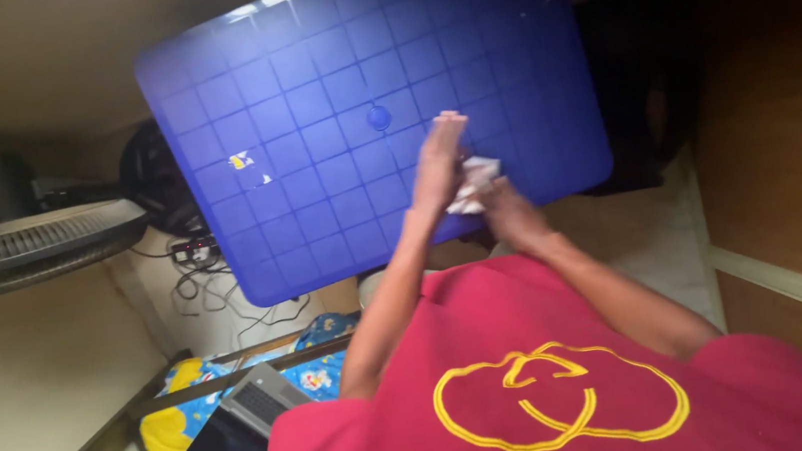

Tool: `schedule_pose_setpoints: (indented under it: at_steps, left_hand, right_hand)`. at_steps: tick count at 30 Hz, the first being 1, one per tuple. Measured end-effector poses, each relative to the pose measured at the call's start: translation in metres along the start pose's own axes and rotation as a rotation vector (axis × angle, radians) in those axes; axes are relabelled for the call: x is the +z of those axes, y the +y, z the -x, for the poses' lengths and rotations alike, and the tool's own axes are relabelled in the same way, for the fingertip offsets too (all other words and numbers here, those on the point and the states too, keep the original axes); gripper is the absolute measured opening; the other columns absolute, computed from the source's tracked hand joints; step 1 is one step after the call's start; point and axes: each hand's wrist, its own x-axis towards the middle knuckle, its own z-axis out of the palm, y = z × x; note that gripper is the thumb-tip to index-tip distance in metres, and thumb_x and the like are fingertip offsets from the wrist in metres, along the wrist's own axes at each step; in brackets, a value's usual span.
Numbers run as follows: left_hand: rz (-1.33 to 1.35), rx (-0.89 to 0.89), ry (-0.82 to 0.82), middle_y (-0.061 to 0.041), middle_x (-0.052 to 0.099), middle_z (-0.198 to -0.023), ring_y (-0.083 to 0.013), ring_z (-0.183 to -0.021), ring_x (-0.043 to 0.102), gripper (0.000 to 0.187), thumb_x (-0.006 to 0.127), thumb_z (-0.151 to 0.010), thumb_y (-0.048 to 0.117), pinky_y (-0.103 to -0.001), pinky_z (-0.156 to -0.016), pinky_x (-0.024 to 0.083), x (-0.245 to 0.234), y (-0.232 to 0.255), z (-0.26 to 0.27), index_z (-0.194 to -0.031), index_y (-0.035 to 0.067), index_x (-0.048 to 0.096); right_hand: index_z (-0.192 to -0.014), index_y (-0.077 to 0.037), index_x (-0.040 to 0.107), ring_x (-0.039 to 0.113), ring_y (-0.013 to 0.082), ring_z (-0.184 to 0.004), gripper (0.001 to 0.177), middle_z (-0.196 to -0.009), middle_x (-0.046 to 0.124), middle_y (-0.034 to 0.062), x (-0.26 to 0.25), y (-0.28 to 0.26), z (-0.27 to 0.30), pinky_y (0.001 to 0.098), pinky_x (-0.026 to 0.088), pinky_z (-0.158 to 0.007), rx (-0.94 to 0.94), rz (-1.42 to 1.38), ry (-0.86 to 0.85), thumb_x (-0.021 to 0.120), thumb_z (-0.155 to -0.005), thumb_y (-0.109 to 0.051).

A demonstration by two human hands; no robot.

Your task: Cleaning the surface of a blue plastic table with a white cloth.

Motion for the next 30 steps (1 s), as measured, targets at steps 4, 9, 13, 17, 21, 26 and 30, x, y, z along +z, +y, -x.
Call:
schedule_pose_setpoints:
  at_steps: [4,9,13,17,21,26,30]
  left_hand:
    - [0.846,-0.602,-0.136,-0.031,0.064,-0.137,-0.0480,-0.129,0.057,0.032,0.048,-0.111,0.010,-0.047,-0.116,0.046,-0.017,0.096,0.001,-0.136,-0.004,0.063]
    - [0.118,0.221,-0.185,-0.026,0.052,-0.149,-0.0412,-0.144,0.048,0.053,0.066,-0.092,0.002,-0.045,-0.120,0.042,-0.071,0.125,0.065,-0.143,-0.002,0.052]
    - [0.117,0.152,-0.211,-0.025,0.051,-0.152,-0.0374,-0.148,0.045,0.054,0.065,-0.094,0.003,-0.045,-0.122,0.042,-0.122,0.075,0.107,-0.146,0.000,0.051]
    - [-0.151,0.134,0.069,-0.017,0.061,-0.133,-0.0338,-0.125,0.056,0.046,0.060,-0.097,0.009,-0.047,-0.108,0.048,-0.162,-0.020,0.117,-0.142,0.003,0.052]
    - [-0.238,-0.241,0.354,-0.026,0.054,-0.146,-0.0437,-0.136,0.052,0.047,0.064,-0.096,0.004,-0.046,-0.116,0.041,-0.260,-0.007,0.086,-0.142,-0.005,0.055]
    - [-0.490,-0.375,0.730,-0.026,0.048,-0.157,-0.0417,-0.146,0.048,0.046,0.057,-0.100,-0.002,-0.046,-0.125,0.036,-0.275,0.002,0.059,-0.146,-0.006,0.054]
    - [-0.449,-0.475,0.923,-0.029,0.052,-0.153,-0.0415,-0.143,0.051,0.048,0.054,-0.098,-0.001,-0.046,-0.123,0.038,-0.221,-0.013,0.041,-0.145,-0.008,0.054]
  right_hand:
    - [-0.147,-0.009,0.059,0.049,0.0364,-0.132,0.049,-0.149,0.056,0.0156,-0.020,0.040,-0.014,0.0466,0.041,-0.113,0.119,-0.001,0.133,0.060,-0.098,-0.015]
    - [-0.149,0.002,0.057,0.028,0.0537,-0.152,0.055,-0.164,0.037,0.0299,0.004,0.020,-0.102,0.0591,0.028,-0.122,-0.039,0.073,0.563,0.068,-0.099,-0.017]
    - [-0.140,0.000,0.059,0.037,0.0483,-0.148,0.050,-0.155,0.048,0.0260,0.045,-0.071,-0.192,0.0586,0.026,-0.124,-0.003,-0.111,0.541,0.070,-0.095,-0.020]
    - [-0.144,-0.002,0.054,0.044,0.0469,-0.136,0.058,-0.147,0.050,0.0269,0.145,-0.134,-0.242,0.0544,0.027,-0.122,-0.095,-0.118,0.258,0.066,-0.092,-0.023]
    - [-0.150,-0.005,0.052,0.039,0.0421,-0.145,0.063,-0.158,0.038,0.0232,0.128,-0.225,-0.180,0.0447,0.035,-0.124,-0.483,-0.080,-0.043,0.066,-0.089,-0.013]
    - [-0.142,-0.001,0.049,0.022,0.0384,-0.154,0.072,-0.167,0.024,0.0176,0.056,-0.202,-0.090,0.0502,0.029,-0.121,-0.641,0.263,-0.358,0.070,-0.073,-0.007]
    - [-0.135,-0.011,0.060,0.028,0.0358,-0.153,0.074,-0.165,0.034,0.0108,-0.024,-0.131,-0.052,0.0488,0.029,-0.122,-0.547,0.071,-0.299,0.069,-0.064,0.006]
